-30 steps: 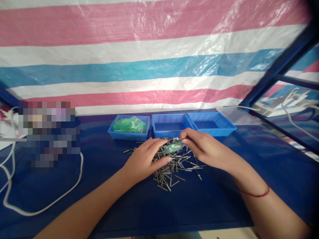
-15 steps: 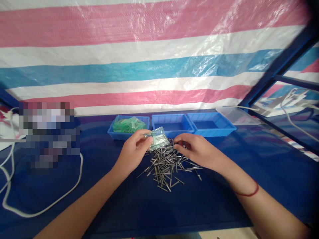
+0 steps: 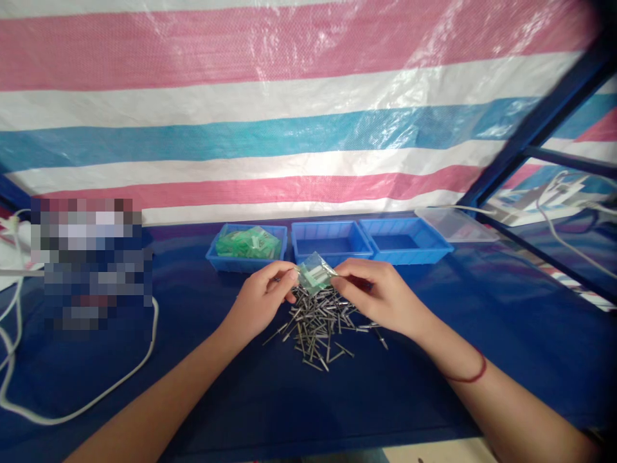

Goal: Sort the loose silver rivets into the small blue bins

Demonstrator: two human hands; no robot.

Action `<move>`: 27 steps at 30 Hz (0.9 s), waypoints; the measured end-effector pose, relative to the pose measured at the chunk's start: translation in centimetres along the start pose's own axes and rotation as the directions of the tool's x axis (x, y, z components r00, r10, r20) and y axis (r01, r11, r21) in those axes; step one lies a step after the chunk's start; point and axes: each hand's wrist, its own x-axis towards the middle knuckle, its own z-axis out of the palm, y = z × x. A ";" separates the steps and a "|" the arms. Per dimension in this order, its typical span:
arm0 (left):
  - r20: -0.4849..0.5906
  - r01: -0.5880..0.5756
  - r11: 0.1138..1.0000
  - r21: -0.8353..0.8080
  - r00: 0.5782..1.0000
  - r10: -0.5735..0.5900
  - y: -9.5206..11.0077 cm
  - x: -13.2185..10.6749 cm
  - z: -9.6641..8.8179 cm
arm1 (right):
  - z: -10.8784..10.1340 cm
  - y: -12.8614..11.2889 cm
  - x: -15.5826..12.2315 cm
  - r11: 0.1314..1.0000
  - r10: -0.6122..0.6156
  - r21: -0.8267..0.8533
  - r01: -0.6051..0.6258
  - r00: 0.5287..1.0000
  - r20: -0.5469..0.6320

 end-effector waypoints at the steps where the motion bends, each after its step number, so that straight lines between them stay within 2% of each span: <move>1: -0.008 -0.005 1.000 -0.010 1.000 0.005 0.0 0.0 0.0 | -0.1 0.0 -0.1 0.995 -0.061 -0.080 0.060 0.998 -0.015; 4: -0.035 0.010 0.995 -0.101 0.999 -0.013 0.5 0.0 0.0 | -0.2 0.1 -0.6 0.954 -0.185 -0.245 0.172 0.982 -0.032; 6: -0.057 0.018 0.990 -0.138 0.998 -0.026 0.8 0.0 0.0 | -0.1 0.1 -0.7 0.947 -0.210 -0.260 0.190 0.976 -0.049; 8: -0.080 0.005 0.990 -0.144 0.997 -0.017 0.9 0.0 0.0 | 0.2 -0.1 -0.7 0.969 -0.167 -0.195 0.149 0.983 -0.079; 11: -0.113 -0.039 0.990 -0.135 0.993 0.024 0.4 -0.1 0.2 | 0.6 -0.4 -0.4 1.000 0.009 0.013 -0.008 0.995 -0.098; 14: -0.169 -0.109 0.994 -0.028 0.980 0.103 0.1 -0.3 0.5 | 1.1 -0.4 -0.3 0.975 0.127 0.196 -0.108 0.988 -0.088; 18: -0.208 -0.230 0.937 0.264 0.935 0.288 0.6 -0.3 0.0 | 1.3 -0.3 -0.3 0.960 0.142 0.256 -0.112 0.985 -0.101; 20: -0.315 -0.225 0.903 0.366 0.883 0.348 0.8 0.3 -1.4 | 1.4 -0.2 -0.4 0.959 0.157 0.255 -0.125 0.981 -0.112; 23: -0.547 -0.153 0.903 0.400 0.751 0.370 0.5 1.7 -4.7 | 1.4 -0.3 -0.4 0.958 0.173 0.249 -0.139 0.977 -0.121; 25: -0.585 -0.063 0.871 0.487 0.717 0.379 -0.3 2.7 -7.1 | 1.4 -0.3 -0.5 0.960 0.172 0.244 -0.140 0.978 -0.116; 26: -0.581 -0.012 0.837 0.548 0.714 0.391 -0.8 3.0 -8.2 | 1.5 -0.3 -0.5 0.961 0.171 0.240 -0.140 0.979 -0.111; 27: -0.554 0.031 0.792 0.610 0.731 0.398 -1.3 3.4 -9.0 | 1.5 -0.3 -0.5 0.962 0.168 0.233 -0.140 0.980 -0.106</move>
